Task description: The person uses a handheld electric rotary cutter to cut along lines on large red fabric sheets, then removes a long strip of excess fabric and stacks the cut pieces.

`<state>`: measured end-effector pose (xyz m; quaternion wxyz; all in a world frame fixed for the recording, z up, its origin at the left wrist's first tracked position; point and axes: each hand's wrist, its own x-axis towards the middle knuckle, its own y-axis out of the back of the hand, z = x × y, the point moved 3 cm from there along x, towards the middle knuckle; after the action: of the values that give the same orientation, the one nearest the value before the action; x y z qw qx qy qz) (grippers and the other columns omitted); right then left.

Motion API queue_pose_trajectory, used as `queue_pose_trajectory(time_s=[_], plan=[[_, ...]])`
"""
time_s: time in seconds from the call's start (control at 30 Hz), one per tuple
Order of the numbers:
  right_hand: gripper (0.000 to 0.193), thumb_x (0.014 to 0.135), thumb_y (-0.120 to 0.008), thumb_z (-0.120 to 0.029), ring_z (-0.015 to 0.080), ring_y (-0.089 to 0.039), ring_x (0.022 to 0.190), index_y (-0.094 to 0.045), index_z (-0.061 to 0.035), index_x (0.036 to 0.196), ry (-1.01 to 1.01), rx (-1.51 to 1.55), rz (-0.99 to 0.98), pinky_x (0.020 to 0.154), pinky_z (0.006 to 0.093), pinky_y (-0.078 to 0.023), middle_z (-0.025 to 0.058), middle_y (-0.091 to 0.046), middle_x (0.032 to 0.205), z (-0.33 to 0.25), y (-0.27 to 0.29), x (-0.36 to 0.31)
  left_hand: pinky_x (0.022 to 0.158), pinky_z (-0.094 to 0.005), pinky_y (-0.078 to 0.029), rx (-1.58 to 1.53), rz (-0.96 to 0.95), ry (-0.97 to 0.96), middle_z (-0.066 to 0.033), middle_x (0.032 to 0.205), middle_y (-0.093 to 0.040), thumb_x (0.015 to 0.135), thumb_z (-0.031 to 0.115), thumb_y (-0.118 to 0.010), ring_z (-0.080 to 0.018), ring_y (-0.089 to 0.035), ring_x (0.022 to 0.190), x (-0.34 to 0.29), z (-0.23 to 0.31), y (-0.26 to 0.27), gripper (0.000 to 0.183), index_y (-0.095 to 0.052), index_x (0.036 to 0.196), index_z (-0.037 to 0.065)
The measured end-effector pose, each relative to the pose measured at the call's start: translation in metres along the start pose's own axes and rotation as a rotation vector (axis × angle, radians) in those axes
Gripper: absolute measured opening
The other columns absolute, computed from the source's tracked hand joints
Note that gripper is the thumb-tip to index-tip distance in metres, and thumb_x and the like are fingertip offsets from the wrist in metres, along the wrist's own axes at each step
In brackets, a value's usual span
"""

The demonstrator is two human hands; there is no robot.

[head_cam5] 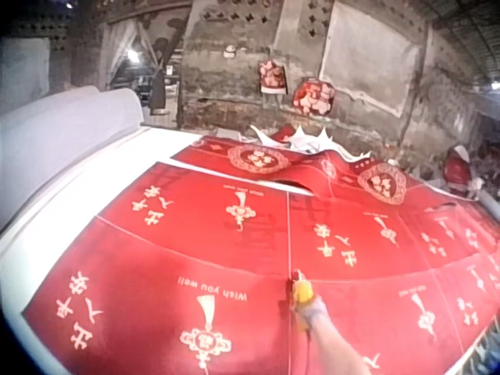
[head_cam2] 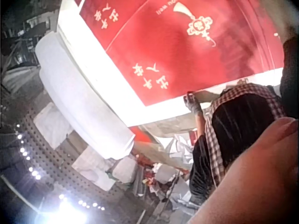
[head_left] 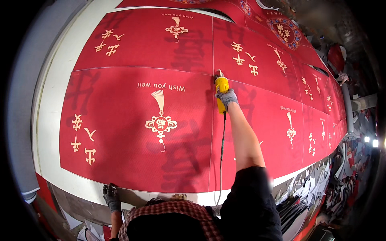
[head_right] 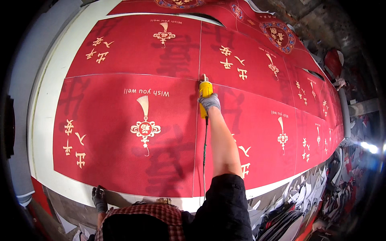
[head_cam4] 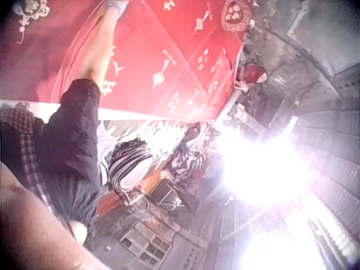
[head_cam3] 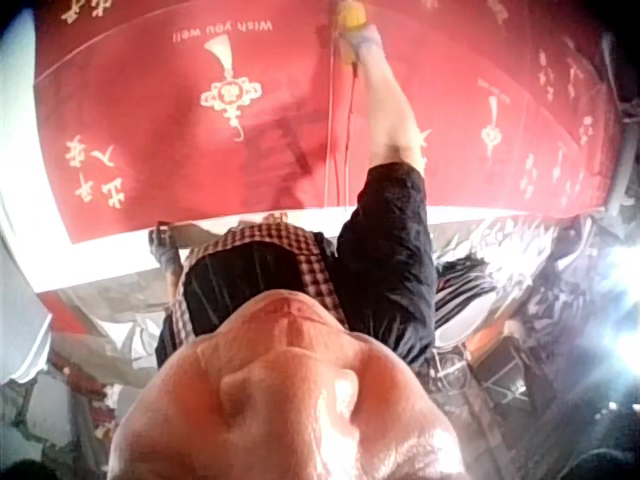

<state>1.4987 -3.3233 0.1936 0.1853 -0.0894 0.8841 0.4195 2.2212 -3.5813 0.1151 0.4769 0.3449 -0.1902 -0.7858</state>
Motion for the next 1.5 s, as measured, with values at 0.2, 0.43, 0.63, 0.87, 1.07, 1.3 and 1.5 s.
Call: queue_pose_trajectory(time_s=[0.2, 0.43, 0.63, 0.87, 1.07, 1.3, 1.5], plan=[[0.058, 0.065, -0.083, -0.016, 0.0236, -0.063, 0.088, -0.048, -0.0035, 0.109, 0.065, -0.017, 0.070, 0.074, 0.0385, -0.052, 0.0114, -0.064, 0.098, -0.012, -0.013, 0.006, 0.108, -0.0401, -0.032, 0.426, 0.055, -0.037, -0.0192, 0.143, -0.036, 0.079, 0.005, -0.063, -0.0359, -0.034, 0.133, -0.013, 0.044, 0.005, 0.045, -0.060, 0.124, 0.010], [0.060, 0.062, -0.082, -0.015, 0.0253, -0.064, 0.085, -0.045, -0.0046, 0.108, 0.178, 0.115, 0.055, 0.073, 0.0391, -0.052, 0.0120, -0.064, 0.094, -0.025, -0.021, 0.027, 0.111, -0.0442, -0.027, 0.609, 0.202, -0.191, -0.0187, 0.144, -0.036, 0.076, 0.010, -0.063, -0.0384, -0.028, 0.136, -0.001, 0.070, -0.008, 0.043, -0.060, 0.119, 0.010], [0.058, 0.066, -0.081, -0.011, 0.0229, -0.062, 0.085, -0.045, -0.0053, 0.111, 0.210, 0.196, 0.069, 0.074, 0.0372, -0.051, 0.0103, -0.063, 0.095, -0.003, -0.037, 0.075, 0.111, -0.0487, -0.026, 0.633, 0.047, -0.407, -0.0195, 0.146, -0.032, 0.080, 0.016, -0.061, -0.0405, -0.026, 0.137, 0.032, 0.143, -0.052, 0.056, -0.046, 0.134, 0.009], [0.057, 0.068, -0.081, -0.014, 0.0226, -0.062, 0.083, -0.046, -0.0050, 0.113, 0.156, 0.144, 0.087, 0.073, 0.0363, -0.051, 0.0103, -0.064, 0.094, -0.029, -0.020, 0.054, 0.110, -0.0520, -0.023, 0.651, -0.077, -0.733, -0.0207, 0.145, -0.033, 0.084, 0.020, -0.057, -0.0433, -0.028, 0.133, 0.077, 0.214, -0.106, 0.055, -0.043, 0.136, 0.008], [0.058, 0.068, -0.080, -0.015, 0.0239, -0.063, 0.084, -0.046, -0.0038, 0.114, 0.194, 0.292, 0.040, 0.073, 0.0371, -0.052, 0.0118, -0.064, 0.097, -0.051, -0.017, 0.046, 0.112, -0.0545, -0.017, 0.680, -0.108, -0.873, -0.0207, 0.145, -0.032, 0.088, 0.027, -0.051, -0.0416, -0.026, 0.135, 0.101, 0.249, -0.147, 0.052, -0.043, 0.134, 0.006], [0.057, 0.067, -0.081, -0.012, 0.0207, -0.061, 0.080, -0.044, -0.0044, 0.110, 0.194, 0.225, 0.105, 0.071, 0.0362, -0.052, 0.0109, -0.064, 0.092, -0.058, -0.029, 0.085, 0.112, -0.0557, -0.015, 0.698, -0.067, -0.871, -0.0191, 0.147, -0.032, 0.090, 0.032, -0.044, -0.0405, -0.027, 0.136, 0.101, 0.253, -0.157, 0.052, -0.042, 0.136, 0.007], [0.063, 0.066, -0.081, -0.018, 0.0289, -0.065, 0.089, -0.044, -0.0027, 0.115, 0.182, 0.228, 0.086, 0.076, 0.0395, -0.052, 0.0158, -0.065, 0.099, -0.053, -0.029, 0.135, 0.111, -0.0570, -0.015, 0.687, -0.080, -0.890, -0.0202, 0.145, -0.033, 0.091, 0.035, -0.043, -0.0413, -0.028, 0.134, 0.104, 0.257, -0.159, 0.051, -0.043, 0.134, 0.006]])
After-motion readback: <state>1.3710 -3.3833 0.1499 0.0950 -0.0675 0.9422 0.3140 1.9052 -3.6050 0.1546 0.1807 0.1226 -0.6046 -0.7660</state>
